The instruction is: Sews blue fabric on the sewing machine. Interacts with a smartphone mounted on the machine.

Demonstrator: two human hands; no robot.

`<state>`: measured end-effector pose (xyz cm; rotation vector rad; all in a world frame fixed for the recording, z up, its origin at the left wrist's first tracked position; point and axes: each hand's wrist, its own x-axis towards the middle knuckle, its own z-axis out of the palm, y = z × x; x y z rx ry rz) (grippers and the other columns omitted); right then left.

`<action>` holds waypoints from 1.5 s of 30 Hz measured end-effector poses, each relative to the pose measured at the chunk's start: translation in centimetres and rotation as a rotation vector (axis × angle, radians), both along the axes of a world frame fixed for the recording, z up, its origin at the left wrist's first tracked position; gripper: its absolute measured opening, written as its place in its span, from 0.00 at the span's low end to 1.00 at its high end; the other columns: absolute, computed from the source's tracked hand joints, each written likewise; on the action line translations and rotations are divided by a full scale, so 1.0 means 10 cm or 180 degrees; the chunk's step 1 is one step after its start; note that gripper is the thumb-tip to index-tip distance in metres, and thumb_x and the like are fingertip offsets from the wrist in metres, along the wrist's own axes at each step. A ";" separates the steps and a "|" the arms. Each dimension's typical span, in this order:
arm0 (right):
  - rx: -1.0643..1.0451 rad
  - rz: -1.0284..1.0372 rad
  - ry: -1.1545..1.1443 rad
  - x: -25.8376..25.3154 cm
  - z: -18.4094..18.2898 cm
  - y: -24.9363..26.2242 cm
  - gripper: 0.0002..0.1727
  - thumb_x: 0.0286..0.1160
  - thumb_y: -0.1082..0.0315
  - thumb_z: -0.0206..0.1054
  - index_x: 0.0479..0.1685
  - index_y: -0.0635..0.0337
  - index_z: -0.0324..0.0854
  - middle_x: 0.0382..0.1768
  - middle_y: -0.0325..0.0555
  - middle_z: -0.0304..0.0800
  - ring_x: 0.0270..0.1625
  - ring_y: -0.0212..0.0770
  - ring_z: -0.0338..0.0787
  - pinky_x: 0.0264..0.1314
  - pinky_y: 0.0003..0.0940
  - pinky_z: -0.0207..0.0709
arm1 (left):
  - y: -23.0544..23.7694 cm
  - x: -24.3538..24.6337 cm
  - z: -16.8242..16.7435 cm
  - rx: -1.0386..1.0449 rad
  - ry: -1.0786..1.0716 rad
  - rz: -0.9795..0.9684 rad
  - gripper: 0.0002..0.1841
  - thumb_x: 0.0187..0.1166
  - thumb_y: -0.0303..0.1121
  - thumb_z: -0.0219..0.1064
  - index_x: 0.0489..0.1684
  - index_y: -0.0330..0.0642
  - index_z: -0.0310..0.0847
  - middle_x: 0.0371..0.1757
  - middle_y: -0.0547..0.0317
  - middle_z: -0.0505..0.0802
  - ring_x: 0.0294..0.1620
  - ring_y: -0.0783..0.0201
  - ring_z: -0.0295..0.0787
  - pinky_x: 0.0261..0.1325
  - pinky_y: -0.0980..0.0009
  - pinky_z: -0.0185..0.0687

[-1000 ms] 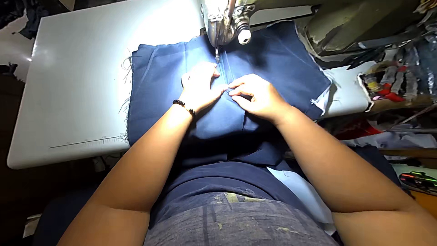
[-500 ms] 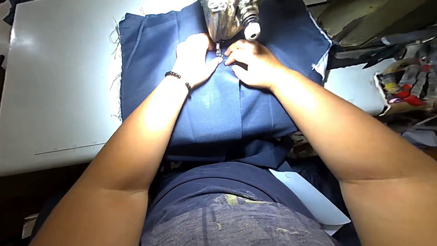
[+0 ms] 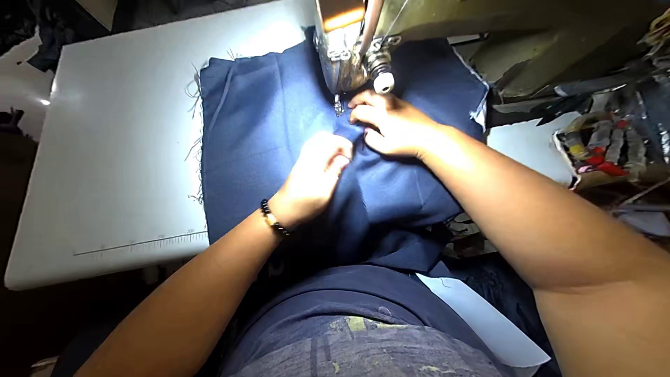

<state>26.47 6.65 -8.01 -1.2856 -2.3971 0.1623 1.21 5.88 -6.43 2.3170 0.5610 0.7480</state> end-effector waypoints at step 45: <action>-0.0392 -0.2165 0.1439 -0.81 -0.03 -0.54 0.07 0.68 0.72 0.68 0.34 0.60 0.93 0.34 0.49 0.95 0.42 0.48 0.93 0.46 0.54 0.82 | 0.31 0.36 -0.05 0.1144 0.1925 0.0393 0.21 0.79 0.23 0.55 0.71 0.37 0.79 0.65 0.42 0.88 0.68 0.44 0.85 0.60 0.40 0.79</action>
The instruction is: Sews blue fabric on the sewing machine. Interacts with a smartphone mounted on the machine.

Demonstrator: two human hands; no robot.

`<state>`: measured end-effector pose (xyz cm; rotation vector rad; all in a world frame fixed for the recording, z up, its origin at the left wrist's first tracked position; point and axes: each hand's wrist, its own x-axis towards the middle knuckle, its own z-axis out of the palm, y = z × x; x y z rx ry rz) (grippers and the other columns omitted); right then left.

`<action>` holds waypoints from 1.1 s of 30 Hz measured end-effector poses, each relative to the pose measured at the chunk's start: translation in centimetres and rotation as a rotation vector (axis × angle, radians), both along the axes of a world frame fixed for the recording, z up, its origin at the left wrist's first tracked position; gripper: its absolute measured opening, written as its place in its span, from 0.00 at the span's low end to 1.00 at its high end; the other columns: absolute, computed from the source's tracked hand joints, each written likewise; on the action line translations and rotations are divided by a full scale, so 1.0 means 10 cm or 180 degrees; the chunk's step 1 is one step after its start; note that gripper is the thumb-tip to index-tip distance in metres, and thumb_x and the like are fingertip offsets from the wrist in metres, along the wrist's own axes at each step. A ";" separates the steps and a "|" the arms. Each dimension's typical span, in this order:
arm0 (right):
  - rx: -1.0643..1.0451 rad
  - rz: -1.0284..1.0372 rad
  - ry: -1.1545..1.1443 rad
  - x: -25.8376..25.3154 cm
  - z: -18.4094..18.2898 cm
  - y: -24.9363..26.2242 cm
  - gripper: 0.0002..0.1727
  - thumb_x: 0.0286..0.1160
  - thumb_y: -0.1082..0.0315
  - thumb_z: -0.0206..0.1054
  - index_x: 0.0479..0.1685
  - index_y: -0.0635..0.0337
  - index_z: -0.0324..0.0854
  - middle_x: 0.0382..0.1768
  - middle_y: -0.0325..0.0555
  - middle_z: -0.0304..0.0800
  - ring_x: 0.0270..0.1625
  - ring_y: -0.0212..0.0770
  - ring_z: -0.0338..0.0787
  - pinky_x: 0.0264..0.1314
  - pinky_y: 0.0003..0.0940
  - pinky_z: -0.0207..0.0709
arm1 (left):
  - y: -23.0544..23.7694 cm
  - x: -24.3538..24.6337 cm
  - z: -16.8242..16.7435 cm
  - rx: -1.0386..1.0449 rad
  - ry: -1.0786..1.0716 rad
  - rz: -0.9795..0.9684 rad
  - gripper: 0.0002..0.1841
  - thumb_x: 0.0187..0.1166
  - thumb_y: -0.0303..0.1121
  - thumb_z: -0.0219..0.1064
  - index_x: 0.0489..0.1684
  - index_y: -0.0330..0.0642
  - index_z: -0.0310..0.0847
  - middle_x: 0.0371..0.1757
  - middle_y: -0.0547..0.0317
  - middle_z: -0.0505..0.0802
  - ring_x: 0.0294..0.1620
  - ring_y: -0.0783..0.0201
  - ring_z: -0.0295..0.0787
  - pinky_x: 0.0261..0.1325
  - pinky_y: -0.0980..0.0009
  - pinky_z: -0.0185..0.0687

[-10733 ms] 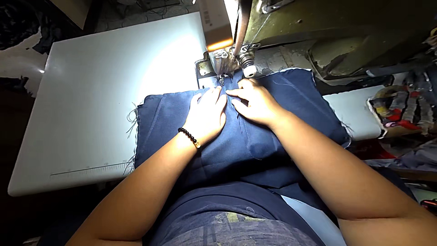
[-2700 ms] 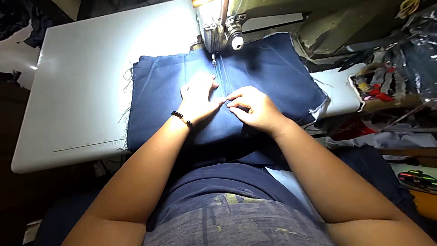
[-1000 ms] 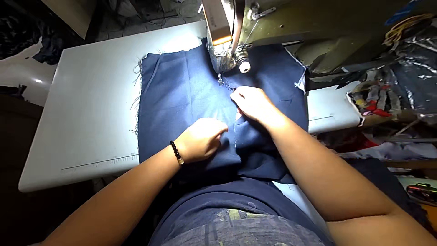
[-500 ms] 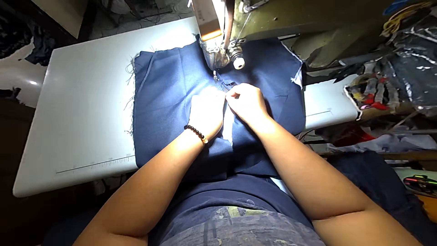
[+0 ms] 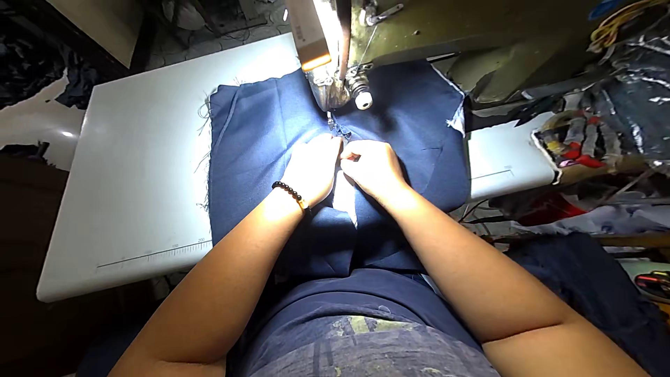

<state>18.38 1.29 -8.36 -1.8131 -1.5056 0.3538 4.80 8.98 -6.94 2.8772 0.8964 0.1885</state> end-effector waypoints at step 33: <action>0.0137 0.0721 -0.0884 0.20 0.00 0.16 0.12 0.77 0.72 0.63 0.44 0.66 0.93 0.44 0.58 0.90 0.51 0.56 0.91 0.55 0.52 0.83 | 0.35 -0.18 -0.25 0.0206 -0.0794 -0.0638 0.18 0.82 0.27 0.55 0.59 0.38 0.90 0.69 0.46 0.91 0.75 0.43 0.84 0.75 0.44 0.74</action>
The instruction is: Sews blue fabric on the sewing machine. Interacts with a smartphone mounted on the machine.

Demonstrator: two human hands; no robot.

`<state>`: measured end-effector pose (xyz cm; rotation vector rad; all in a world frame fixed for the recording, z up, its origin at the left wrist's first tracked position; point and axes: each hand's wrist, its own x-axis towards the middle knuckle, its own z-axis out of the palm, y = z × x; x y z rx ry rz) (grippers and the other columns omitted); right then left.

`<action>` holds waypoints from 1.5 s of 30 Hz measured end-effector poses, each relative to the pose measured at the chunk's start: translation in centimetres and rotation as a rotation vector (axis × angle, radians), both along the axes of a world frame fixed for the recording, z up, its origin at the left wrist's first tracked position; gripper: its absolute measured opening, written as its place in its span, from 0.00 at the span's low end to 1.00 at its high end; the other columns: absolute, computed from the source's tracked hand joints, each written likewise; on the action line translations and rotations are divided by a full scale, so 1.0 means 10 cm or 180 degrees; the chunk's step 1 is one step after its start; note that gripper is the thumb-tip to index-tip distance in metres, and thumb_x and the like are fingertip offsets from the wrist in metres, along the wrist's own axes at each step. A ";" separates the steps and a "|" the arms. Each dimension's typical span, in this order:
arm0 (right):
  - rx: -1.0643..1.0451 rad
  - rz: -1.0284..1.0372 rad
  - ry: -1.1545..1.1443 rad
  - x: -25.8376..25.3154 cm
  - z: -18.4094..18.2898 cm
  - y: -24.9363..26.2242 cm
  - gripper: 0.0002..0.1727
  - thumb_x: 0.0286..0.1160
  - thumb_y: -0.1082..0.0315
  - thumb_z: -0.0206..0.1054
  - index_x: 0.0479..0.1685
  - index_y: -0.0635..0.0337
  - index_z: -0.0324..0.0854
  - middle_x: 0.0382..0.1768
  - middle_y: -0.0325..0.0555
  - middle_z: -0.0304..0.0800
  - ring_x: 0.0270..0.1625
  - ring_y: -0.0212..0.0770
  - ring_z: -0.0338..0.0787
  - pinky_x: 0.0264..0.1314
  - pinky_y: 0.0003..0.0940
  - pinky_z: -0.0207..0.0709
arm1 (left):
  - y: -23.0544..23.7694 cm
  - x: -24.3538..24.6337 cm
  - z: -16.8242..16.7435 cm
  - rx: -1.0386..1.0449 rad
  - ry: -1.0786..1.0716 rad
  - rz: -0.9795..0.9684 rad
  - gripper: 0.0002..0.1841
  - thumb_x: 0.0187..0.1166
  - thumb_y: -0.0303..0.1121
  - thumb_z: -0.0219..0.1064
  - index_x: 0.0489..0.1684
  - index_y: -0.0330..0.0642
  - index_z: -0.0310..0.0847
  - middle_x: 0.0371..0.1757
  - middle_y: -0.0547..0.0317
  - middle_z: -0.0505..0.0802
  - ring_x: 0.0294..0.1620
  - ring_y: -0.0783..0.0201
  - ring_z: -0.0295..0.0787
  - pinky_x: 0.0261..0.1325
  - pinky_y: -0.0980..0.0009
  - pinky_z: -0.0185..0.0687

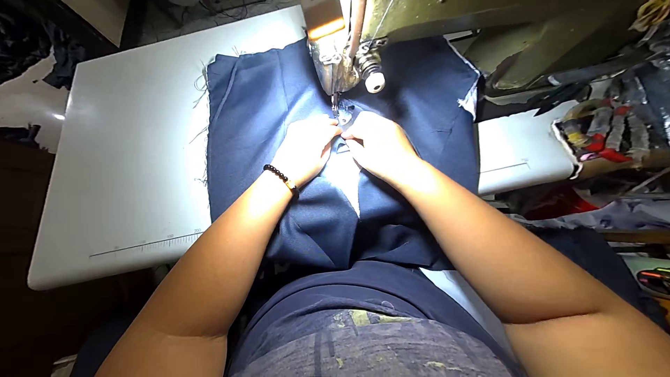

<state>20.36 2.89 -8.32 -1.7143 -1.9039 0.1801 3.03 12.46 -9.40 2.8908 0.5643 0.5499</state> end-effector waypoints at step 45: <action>-0.0001 -0.0908 -0.0001 0.74 0.09 -1.48 0.30 0.80 0.53 0.67 0.75 0.63 0.78 0.29 0.53 0.82 0.27 0.47 0.78 0.30 0.46 0.73 | 0.25 -0.34 0.43 -0.1051 0.0672 0.1544 0.25 0.90 0.48 0.55 0.78 0.44 0.78 0.80 0.43 0.80 0.83 0.43 0.72 0.77 0.36 0.67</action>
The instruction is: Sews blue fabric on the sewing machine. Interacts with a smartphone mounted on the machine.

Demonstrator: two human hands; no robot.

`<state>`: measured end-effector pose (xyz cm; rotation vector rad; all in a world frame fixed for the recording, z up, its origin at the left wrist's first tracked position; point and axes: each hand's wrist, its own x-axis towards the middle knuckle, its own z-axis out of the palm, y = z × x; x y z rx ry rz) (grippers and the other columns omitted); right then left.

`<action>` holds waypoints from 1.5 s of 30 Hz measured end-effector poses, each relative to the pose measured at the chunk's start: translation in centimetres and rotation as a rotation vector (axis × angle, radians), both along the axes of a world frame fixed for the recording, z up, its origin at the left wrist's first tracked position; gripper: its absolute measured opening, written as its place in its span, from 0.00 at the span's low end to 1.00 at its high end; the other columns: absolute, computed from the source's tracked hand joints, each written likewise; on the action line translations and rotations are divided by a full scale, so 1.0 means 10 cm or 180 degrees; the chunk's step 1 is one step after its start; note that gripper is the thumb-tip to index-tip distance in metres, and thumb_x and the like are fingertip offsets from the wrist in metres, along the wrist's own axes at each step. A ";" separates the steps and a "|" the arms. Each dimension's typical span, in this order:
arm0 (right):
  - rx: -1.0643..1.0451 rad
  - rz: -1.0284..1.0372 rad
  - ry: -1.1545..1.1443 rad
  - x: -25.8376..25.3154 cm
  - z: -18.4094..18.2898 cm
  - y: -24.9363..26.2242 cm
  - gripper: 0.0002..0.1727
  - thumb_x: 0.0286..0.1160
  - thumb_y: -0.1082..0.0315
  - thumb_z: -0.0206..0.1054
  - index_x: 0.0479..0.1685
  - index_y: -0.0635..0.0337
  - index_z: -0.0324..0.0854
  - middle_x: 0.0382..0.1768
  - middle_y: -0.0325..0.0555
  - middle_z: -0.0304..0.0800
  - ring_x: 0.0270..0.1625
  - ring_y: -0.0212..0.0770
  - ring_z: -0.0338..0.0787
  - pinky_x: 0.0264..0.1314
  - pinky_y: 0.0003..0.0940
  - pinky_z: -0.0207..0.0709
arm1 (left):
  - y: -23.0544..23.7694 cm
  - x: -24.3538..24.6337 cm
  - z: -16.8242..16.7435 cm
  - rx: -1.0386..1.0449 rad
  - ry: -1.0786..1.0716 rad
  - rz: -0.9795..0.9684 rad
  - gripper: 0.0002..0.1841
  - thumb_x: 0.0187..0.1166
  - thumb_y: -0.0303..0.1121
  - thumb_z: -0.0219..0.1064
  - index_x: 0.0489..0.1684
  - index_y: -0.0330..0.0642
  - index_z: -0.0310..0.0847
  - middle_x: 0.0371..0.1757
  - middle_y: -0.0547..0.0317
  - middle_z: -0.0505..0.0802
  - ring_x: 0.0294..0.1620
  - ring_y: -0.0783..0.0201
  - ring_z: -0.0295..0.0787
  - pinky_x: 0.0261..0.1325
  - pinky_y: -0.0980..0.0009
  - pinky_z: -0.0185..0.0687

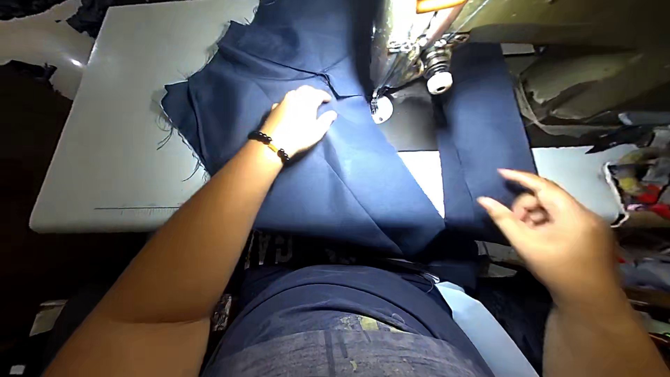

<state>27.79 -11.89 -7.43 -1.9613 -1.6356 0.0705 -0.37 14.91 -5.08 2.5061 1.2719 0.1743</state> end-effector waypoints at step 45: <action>-0.1290 -0.0469 -0.0330 0.37 0.69 1.74 0.23 0.93 0.61 0.49 0.73 0.63 0.81 0.71 0.63 0.85 0.77 0.61 0.81 0.81 0.65 0.65 | -0.72 -0.28 0.18 0.0210 0.1609 0.0998 0.33 0.91 0.54 0.48 0.88 0.40 0.65 0.66 0.22 0.86 0.61 0.26 0.88 0.57 0.34 0.81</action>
